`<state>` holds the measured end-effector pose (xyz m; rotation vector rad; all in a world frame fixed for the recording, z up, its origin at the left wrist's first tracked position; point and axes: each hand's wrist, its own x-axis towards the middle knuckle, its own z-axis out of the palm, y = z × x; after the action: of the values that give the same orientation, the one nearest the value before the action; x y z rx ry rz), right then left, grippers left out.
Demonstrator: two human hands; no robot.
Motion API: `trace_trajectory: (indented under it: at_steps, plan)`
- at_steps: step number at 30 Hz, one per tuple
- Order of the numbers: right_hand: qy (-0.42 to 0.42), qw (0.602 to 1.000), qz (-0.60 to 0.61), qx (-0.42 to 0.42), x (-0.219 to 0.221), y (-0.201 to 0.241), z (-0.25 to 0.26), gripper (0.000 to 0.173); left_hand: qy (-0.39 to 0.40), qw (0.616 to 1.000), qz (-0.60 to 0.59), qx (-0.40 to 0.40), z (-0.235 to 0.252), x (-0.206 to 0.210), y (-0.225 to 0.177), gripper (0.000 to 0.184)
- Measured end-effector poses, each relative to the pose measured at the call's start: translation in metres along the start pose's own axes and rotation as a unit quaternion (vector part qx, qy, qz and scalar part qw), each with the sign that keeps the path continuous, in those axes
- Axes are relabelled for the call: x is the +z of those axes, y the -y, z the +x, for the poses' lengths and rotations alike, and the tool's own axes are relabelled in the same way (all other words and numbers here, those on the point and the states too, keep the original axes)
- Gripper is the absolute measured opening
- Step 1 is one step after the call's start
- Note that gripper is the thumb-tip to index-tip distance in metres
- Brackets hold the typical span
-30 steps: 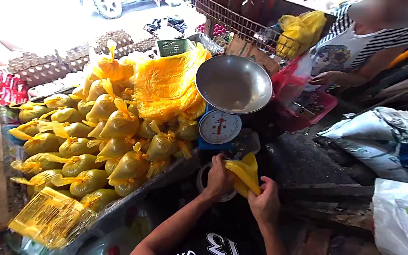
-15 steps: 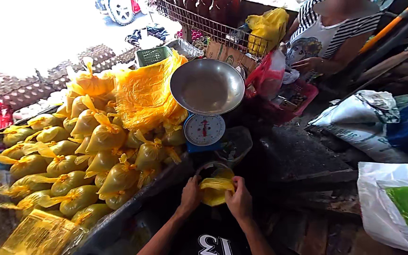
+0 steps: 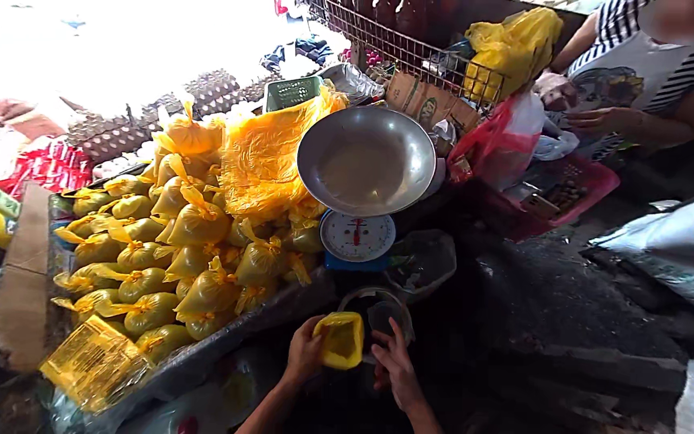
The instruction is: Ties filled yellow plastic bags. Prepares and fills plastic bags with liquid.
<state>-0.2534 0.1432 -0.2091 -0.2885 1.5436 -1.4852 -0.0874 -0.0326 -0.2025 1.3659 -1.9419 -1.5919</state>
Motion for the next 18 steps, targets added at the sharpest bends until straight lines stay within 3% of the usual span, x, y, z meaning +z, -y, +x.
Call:
trace_trajectory:
  at_steps: [3,5,7,10,13,16,18]
  plan:
    - [-0.118,0.978,-0.090,0.143,-0.063,-0.078,0.058,0.078,-0.008,0.999,-0.032,0.006,-0.012,-0.013,0.021,0.042]
    - [-0.186,0.933,-0.241,0.193,-0.101,-0.152,0.105,0.081,-0.026,0.999,-0.029,-0.020,-0.022,-0.014,0.035,0.045]
    - [-0.199,0.877,-0.382,0.215,-0.122,-0.198,0.136,0.090,-0.069,0.996,0.019,-0.047,-0.032,-0.011,0.046,0.034]
    - [-0.153,0.805,-0.520,0.241,-0.124,-0.224,0.152,0.082,-0.109,0.988,0.079,-0.082,-0.050,-0.011,0.050,0.020]
    - [-0.132,0.759,-0.578,0.270,-0.116,-0.234,0.150,0.065,-0.110,0.985,0.099,-0.085,-0.073,-0.018,0.046,0.017]
    - [-0.131,0.747,-0.590,0.276,-0.116,-0.233,0.147,0.056,-0.070,0.990,0.097,-0.077,-0.080,-0.026,0.047,0.019]
    - [-0.130,0.750,-0.590,0.267,-0.121,-0.239,0.146,0.062,0.013,0.992,0.105,-0.073,-0.079,-0.028,0.047,0.025]
